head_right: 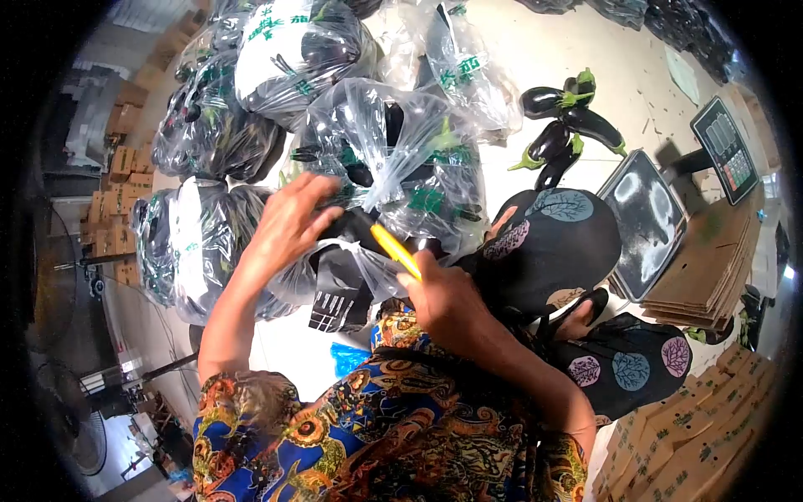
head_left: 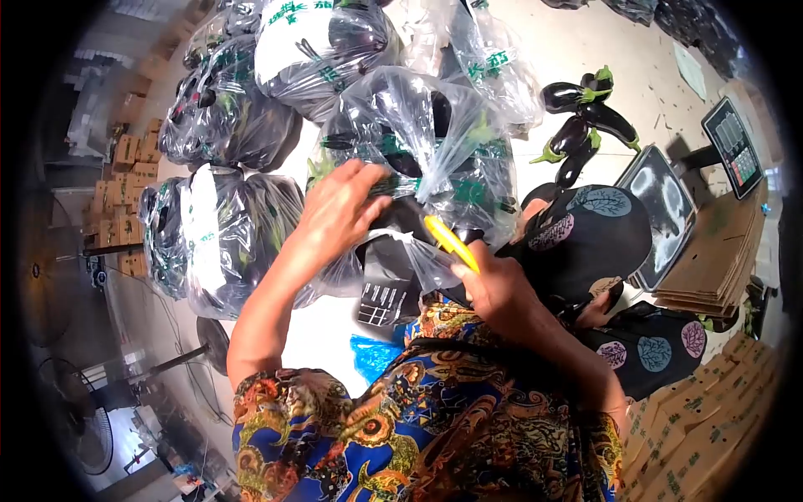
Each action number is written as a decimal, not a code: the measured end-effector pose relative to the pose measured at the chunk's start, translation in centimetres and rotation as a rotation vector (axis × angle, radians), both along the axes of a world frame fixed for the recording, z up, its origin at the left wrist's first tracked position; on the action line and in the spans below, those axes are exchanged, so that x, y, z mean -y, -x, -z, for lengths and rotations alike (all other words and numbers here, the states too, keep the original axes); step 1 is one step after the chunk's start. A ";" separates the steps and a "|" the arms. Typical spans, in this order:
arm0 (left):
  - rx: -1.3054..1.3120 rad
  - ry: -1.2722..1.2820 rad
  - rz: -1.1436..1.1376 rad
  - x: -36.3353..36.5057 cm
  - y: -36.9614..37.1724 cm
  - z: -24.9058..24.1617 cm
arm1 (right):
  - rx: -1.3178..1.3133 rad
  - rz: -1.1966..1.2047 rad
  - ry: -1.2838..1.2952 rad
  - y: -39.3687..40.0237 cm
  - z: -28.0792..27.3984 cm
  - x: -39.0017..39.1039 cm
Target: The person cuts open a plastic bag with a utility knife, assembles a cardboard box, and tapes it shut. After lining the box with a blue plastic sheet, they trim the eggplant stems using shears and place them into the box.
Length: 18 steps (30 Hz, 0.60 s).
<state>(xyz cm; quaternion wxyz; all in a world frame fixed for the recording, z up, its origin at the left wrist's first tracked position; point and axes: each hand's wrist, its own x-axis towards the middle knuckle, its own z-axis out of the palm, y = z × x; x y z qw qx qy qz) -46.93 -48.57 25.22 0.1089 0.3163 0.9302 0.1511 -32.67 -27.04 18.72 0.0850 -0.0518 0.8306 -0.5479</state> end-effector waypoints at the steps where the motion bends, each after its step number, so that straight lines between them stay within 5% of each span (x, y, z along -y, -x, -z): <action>1: -0.096 -0.068 0.110 0.1 1.0 1.9 | 0.029 0.065 0.040 0.4 -0.1 0.1; 3: -0.029 -0.151 0.248 0.0 2.4 4.4 | -0.038 0.148 0.102 1.0 0.3 0.1; 6: 0.111 0.043 0.154 0.0 2.9 3.8 | -0.023 0.125 0.117 0.8 0.6 0.8; 10: -0.004 -0.067 0.147 1.5 1.2 2.2 | 0.006 0.120 0.076 0.9 0.8 2.0; 18: 0.188 -0.233 0.006 2.4 1.7 1.1 | 0.105 0.017 -0.027 0.6 -0.8 2.0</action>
